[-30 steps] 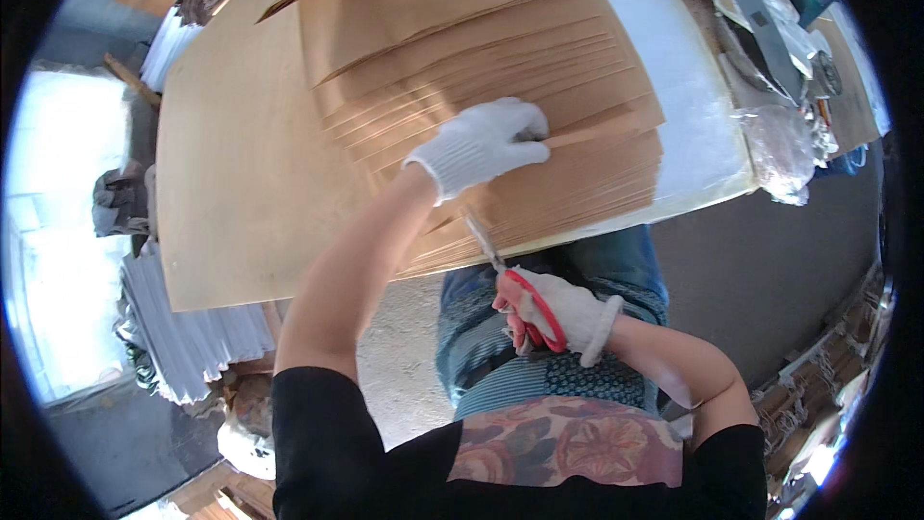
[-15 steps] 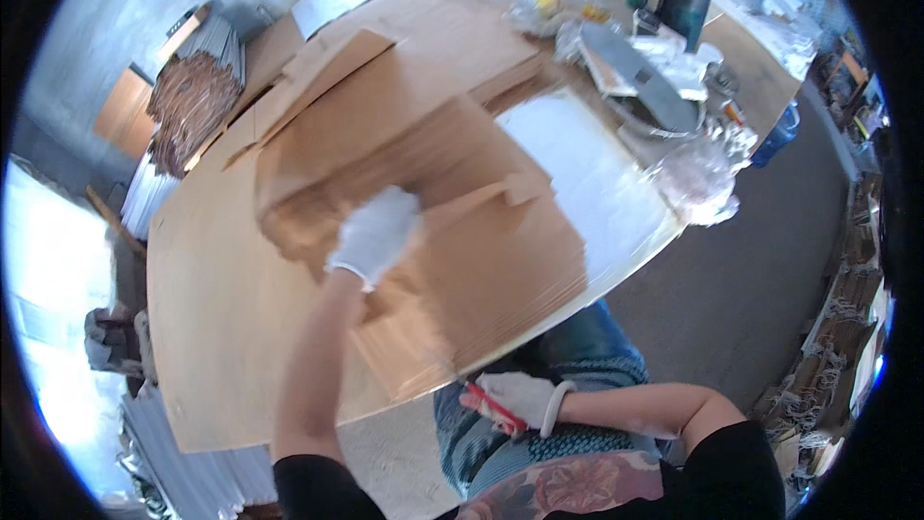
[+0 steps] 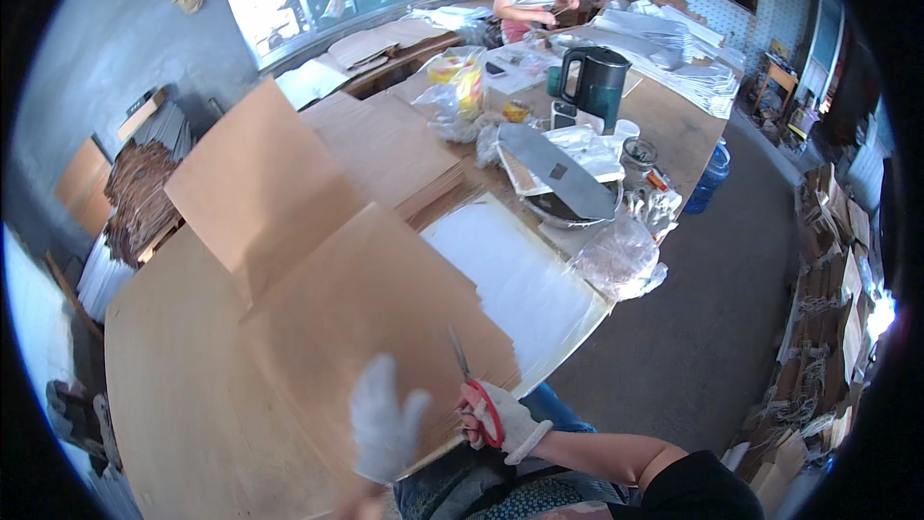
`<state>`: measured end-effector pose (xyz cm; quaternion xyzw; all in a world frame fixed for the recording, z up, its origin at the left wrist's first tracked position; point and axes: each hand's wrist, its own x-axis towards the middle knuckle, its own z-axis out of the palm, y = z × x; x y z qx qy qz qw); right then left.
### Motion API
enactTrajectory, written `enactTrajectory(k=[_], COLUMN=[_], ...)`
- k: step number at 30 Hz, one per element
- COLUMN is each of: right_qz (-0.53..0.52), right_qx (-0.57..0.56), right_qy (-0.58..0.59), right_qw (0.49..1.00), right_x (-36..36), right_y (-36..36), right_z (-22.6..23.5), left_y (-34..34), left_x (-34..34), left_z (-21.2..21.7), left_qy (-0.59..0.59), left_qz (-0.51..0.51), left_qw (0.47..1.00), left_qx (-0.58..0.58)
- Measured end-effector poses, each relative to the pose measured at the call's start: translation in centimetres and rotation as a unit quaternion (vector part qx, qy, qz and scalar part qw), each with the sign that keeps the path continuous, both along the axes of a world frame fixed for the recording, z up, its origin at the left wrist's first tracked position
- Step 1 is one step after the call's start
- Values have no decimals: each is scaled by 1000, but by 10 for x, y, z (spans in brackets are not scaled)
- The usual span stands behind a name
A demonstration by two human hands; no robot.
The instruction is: The person cuts a stack of brown paper sheets with scissors, then folds the sheets into a rectangular shape using a metal template. The person handles the paper and template repeatedly to form creases.
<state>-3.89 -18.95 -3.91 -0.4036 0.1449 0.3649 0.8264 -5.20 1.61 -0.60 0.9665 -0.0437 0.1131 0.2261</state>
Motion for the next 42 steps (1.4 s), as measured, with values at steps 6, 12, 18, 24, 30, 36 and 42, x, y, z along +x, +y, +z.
enactTrajectory(k=[6,12,18,24,30,36,42], right_qz=[-29,34,94,119,166,157,200], right_qx=[-42,-28,-38,-35,60,98,15], right_qy=[-11,-23,-22,7,8,97,39], right_qw=[999,999,995,992,984,978,979], right_x=[6,25,33,14,-11,-10,-4], right_y=[-46,-33,-41,-62,-75,-66,-72], right_z=[-30,-28,-28,-38,-25,-26,-22], left_y=[-57,-65,-52,-40,-40,-43,-52], left_x=[-6,22,9,-1,0,0,8], left_z=[-60,-55,-49,-48,-52,-46,-40], left_qy=[-2,-27,-50,-57,-35,-20,3], left_qz=[-53,-4,44,64,74,82,127], left_qw=[990,986,998,996,996,996,991], left_qx=[134,165,-5,25,29,35,44])
